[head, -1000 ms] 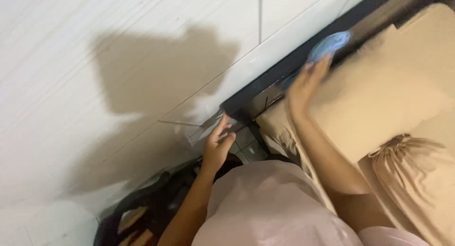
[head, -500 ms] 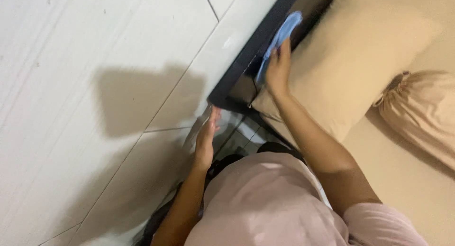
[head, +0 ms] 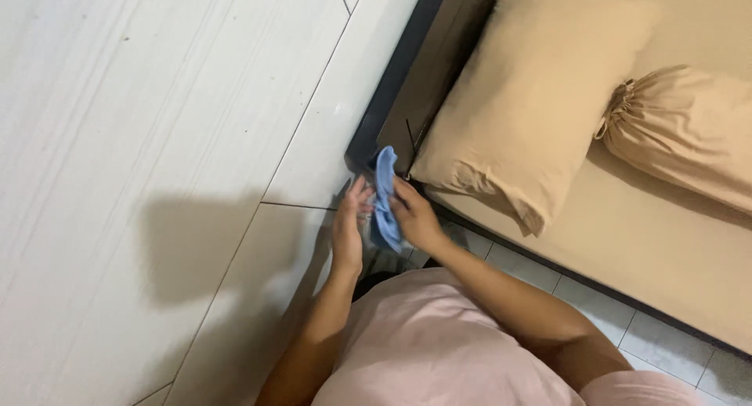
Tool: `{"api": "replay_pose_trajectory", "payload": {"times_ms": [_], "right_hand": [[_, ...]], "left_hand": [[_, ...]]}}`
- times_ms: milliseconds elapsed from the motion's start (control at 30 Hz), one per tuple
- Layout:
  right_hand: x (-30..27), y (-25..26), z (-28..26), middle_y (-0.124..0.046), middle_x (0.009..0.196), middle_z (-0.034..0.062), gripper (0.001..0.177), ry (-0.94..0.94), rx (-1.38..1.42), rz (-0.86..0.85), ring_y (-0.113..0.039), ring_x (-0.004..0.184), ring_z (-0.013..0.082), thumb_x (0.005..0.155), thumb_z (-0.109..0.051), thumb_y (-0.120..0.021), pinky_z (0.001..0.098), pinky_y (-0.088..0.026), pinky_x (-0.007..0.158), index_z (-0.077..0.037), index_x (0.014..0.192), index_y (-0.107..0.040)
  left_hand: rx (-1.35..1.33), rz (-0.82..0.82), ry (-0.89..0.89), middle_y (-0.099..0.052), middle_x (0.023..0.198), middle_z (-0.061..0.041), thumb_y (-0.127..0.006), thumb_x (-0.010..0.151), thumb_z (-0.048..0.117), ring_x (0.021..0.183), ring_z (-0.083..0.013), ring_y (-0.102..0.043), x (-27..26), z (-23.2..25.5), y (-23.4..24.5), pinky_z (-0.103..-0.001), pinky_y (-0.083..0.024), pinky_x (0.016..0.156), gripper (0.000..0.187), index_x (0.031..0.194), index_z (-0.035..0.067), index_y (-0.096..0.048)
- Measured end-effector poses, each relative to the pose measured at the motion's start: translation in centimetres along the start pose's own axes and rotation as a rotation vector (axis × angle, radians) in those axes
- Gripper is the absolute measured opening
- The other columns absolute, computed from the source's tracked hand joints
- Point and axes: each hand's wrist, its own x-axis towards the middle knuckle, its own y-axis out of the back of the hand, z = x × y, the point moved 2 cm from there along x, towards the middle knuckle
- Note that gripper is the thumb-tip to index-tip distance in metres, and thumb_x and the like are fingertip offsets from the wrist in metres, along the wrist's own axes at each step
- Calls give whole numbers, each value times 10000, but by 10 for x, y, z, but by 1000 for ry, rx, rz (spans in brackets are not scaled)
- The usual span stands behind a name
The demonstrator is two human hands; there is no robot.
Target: The person wipes a white tiled wall with a decorative border and a dark wooden bench using a blue cloth. They briefly move to a small table to pick up a tissue before returning to wipe the wall and bench surfaces.
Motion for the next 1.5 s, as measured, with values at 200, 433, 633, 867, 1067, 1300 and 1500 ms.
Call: {"api": "replay_pose_trajectory", "payload": {"times_ms": [200, 433, 633, 867, 1067, 1300, 1500], "right_hand": [[-54, 78, -42, -545, 1522, 90, 558, -446, 186, 20, -483, 1380, 199, 960, -79, -643, 481, -399, 1137, -161, 1503, -545], [-28, 131, -24, -580, 1434, 143, 579, -367, 109, 175, -529, 1253, 229, 987, -50, -583, 449, -438, 1070, -125, 1552, -480], [54, 101, -76, -633, 1327, 221, 419, 367, -327, -67, -566, 1284, 458, 911, 7, -660, 551, -421, 1089, -38, 1327, -653], [93, 43, -141, -642, 1405, 12, 310, 924, -715, -156, -547, 1315, 342, 994, -207, -584, 561, -280, 1169, -323, 1240, -732], [129, 51, -139, -619, 1398, -78, 270, 889, -1007, -202, -495, 1335, 287, 1013, -274, -529, 670, -180, 1164, -397, 1188, -692], [211, 100, -171, -663, 1296, 16, 223, 806, -1069, 49, -504, 1209, 283, 939, -93, -573, 458, -291, 1120, -162, 1032, -765], [135, 53, -185, -648, 1268, 53, 343, 790, -913, -220, -515, 1185, 289, 864, -60, -579, 507, -320, 992, -184, 1145, -732]], "left_hand": [[62, -4, 45, -712, 1285, -134, -646, 978, 441, 1246, -263, -626, -36, -1, 23, -412, -475, 1028, 509, 1397, 152, -657], [27, 112, 9, -753, 1186, -73, -649, 991, 250, 1136, -159, -625, -41, -7, 23, -361, -475, 998, 359, 1331, 147, -703], [-17, 206, -105, -721, 1246, -117, -634, 992, 199, 1082, -183, -627, -24, 14, 1, -378, -506, 949, 382, 1365, 126, -675], [117, 333, -187, -569, 1369, -161, -678, 966, 243, 1156, -280, -632, 7, -14, -22, -430, -519, 978, 609, 1522, 107, -472], [118, 302, -102, -470, 1540, -167, -640, 990, 275, 1251, -316, -615, 17, -7, -30, -464, -503, 1021, 586, 1545, 182, -478], [247, 265, -208, -706, 1145, -73, -665, 919, 204, 981, -155, -660, 2, 33, -32, -276, -520, 841, 592, 1482, 97, -515], [262, 224, -242, -513, 1511, -194, -670, 909, 205, 1054, -226, -658, 12, 13, -33, -362, -568, 893, 650, 1495, 44, -438]]}}
